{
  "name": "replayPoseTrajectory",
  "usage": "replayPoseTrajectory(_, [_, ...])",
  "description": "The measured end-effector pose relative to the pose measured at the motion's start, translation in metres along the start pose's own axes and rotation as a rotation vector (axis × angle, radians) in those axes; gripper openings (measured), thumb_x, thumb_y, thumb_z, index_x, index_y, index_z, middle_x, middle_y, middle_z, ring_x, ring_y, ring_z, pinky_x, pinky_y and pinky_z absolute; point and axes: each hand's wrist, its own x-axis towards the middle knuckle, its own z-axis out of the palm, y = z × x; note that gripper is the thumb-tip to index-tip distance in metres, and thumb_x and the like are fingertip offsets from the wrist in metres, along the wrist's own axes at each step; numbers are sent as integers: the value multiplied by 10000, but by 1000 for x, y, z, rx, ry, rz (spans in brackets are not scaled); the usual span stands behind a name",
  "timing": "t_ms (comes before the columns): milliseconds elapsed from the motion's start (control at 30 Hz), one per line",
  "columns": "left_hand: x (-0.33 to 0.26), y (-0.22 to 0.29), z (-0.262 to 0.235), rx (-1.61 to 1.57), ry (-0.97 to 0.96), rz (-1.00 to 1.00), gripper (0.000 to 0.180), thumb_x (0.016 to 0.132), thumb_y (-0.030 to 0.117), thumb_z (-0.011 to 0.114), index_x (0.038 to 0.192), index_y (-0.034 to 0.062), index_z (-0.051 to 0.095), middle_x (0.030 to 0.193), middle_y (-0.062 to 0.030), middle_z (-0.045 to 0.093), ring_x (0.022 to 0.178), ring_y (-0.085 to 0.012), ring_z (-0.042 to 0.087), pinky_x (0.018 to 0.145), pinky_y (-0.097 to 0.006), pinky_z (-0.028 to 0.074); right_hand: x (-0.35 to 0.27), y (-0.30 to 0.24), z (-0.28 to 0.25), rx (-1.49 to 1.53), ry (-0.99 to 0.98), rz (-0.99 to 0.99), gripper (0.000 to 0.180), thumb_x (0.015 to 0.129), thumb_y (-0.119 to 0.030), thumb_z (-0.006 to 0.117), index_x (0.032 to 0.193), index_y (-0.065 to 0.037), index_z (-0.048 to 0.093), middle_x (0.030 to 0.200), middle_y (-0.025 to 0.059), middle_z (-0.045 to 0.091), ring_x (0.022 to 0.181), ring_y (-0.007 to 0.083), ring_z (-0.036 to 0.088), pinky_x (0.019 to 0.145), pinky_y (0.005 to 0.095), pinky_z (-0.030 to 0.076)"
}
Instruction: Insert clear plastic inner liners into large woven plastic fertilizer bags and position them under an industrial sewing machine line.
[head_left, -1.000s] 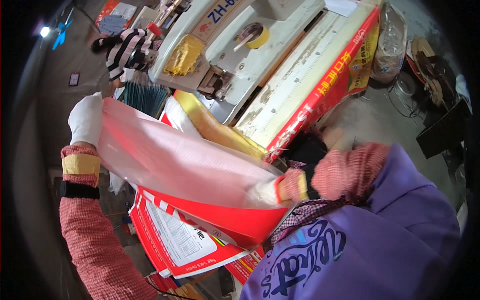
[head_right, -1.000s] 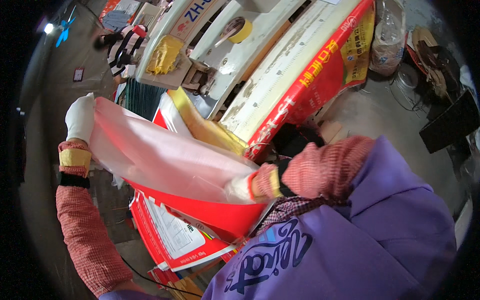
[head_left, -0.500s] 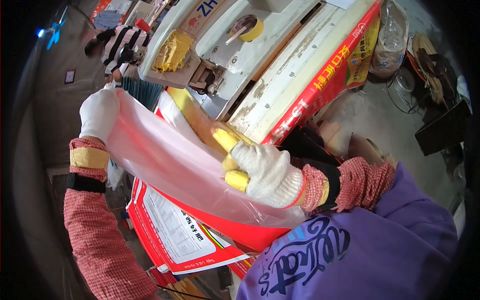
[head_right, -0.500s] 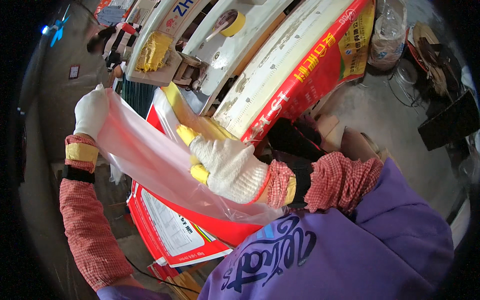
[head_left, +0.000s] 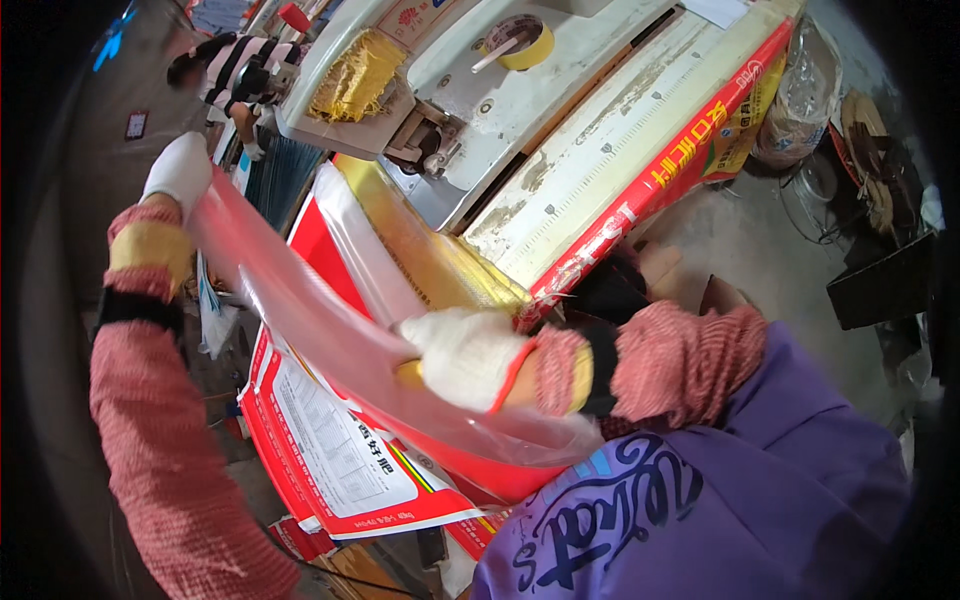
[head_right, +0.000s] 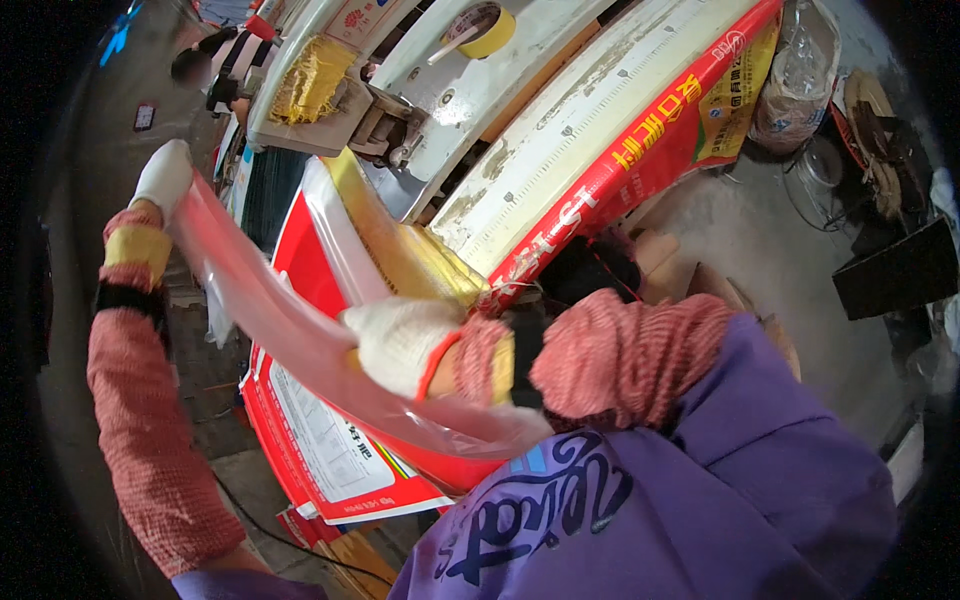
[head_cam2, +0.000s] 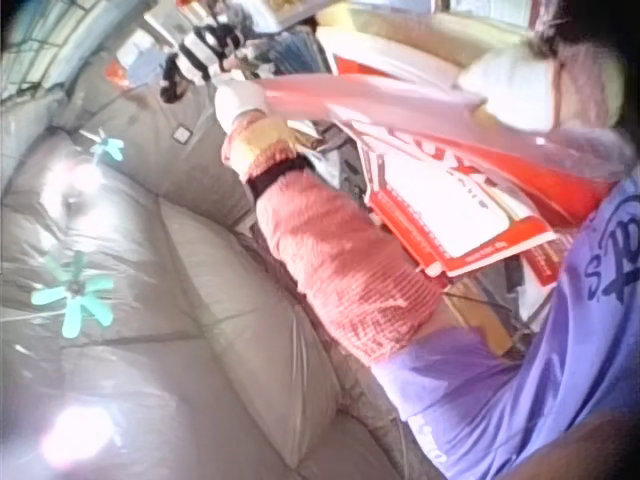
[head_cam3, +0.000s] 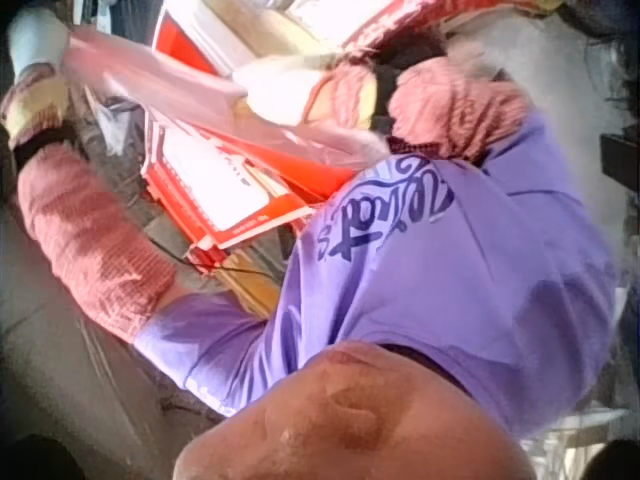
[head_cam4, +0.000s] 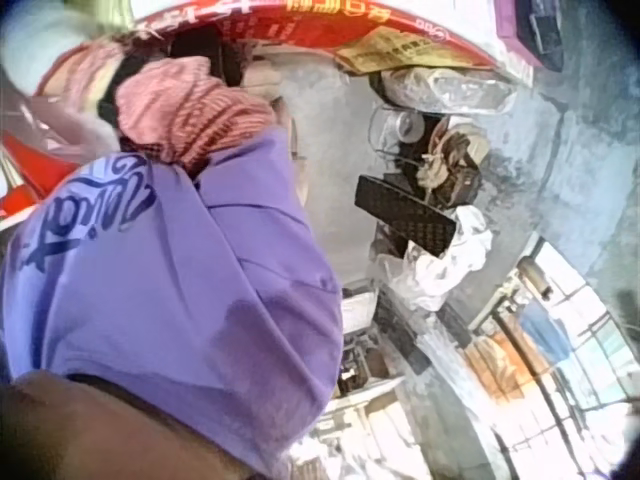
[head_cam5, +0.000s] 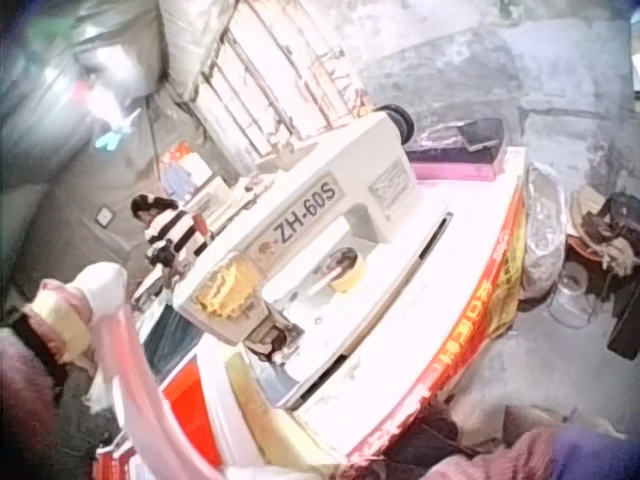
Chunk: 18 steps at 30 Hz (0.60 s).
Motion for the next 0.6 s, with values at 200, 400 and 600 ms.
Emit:
replayPoseTrajectory(200, [-1,158,110,-328,300,-216,172,803,206,475,824,72,580,732,-172,635,670,-330,644,595,-455,510,-27,7,-8,-97,214,-197,266,788,-206,535,1040,-125,556,757,66,595,587,236,535,445,391,401])
replayPoseTrajectory(400, [-3,243,111,-546,760,12,136,780,191,536,818,71,590,772,-128,608,756,-331,576,689,-438,456,-95,117,-54,223,33,189,195,839,-174,573,1009,-85,608,829,86,629,736,169,598,652,309,477])
replayPoseTrajectory(600, [-10,226,124,-735,901,173,167,611,17,635,750,93,583,769,-100,578,737,-305,556,641,-387,446,-89,110,-54,1053,165,646,300,840,-80,563,1136,-34,571,960,40,630,840,92,551,768,229,447])
